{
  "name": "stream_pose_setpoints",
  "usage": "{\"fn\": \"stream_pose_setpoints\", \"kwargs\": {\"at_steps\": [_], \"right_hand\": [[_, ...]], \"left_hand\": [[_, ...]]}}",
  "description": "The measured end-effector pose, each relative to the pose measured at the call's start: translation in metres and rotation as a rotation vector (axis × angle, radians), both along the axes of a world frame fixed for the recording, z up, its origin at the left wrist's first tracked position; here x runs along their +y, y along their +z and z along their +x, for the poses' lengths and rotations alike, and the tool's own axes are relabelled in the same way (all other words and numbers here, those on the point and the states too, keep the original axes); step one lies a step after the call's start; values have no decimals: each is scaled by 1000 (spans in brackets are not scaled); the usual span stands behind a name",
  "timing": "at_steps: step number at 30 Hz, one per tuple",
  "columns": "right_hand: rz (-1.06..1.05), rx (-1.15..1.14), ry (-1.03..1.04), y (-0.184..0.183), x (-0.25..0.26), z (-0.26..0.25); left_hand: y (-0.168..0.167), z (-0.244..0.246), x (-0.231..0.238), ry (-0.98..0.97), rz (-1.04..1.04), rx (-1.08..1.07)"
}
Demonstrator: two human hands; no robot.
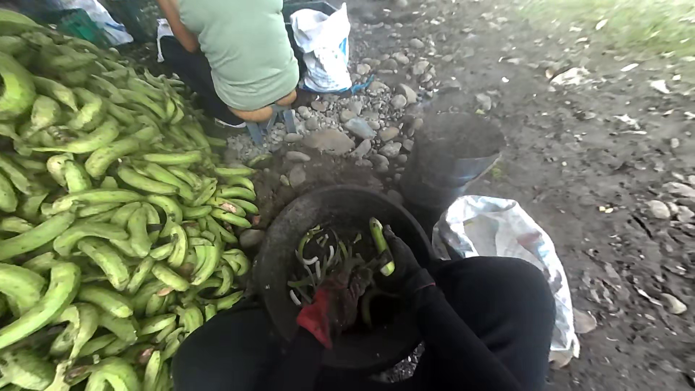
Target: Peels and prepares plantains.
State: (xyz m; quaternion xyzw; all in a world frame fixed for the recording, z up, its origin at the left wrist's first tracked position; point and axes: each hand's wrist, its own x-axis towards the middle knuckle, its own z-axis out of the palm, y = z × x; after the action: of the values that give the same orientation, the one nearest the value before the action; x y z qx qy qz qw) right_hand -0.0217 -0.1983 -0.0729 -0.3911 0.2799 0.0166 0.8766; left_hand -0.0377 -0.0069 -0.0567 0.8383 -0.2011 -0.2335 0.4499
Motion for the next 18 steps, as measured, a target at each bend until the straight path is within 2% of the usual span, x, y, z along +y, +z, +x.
{"fn": "stream_pose_setpoints", "kwargs": {"at_steps": [2,5,8,11,13,15,18], "right_hand": [[55,-12,68,-6,2,0],[38,-40,91,-4,15,-5],[-73,-195,183,-7,31,-14],[-307,-42,359,1,51,-27],[-403,-20,430,1,54,-32],[-368,-77,383,-1,45,-27],[-237,-80,150,6,27,-6]], "left_hand": [[-3,0,-1,-32,39,-25],[-4,2,-3,37,121,-159],[-8,10,-4,234,237,-280],[-14,39,8,456,247,-201],[-12,51,16,523,195,-159],[-3,45,15,477,140,-145],[7,14,5,303,6,-128]]}}
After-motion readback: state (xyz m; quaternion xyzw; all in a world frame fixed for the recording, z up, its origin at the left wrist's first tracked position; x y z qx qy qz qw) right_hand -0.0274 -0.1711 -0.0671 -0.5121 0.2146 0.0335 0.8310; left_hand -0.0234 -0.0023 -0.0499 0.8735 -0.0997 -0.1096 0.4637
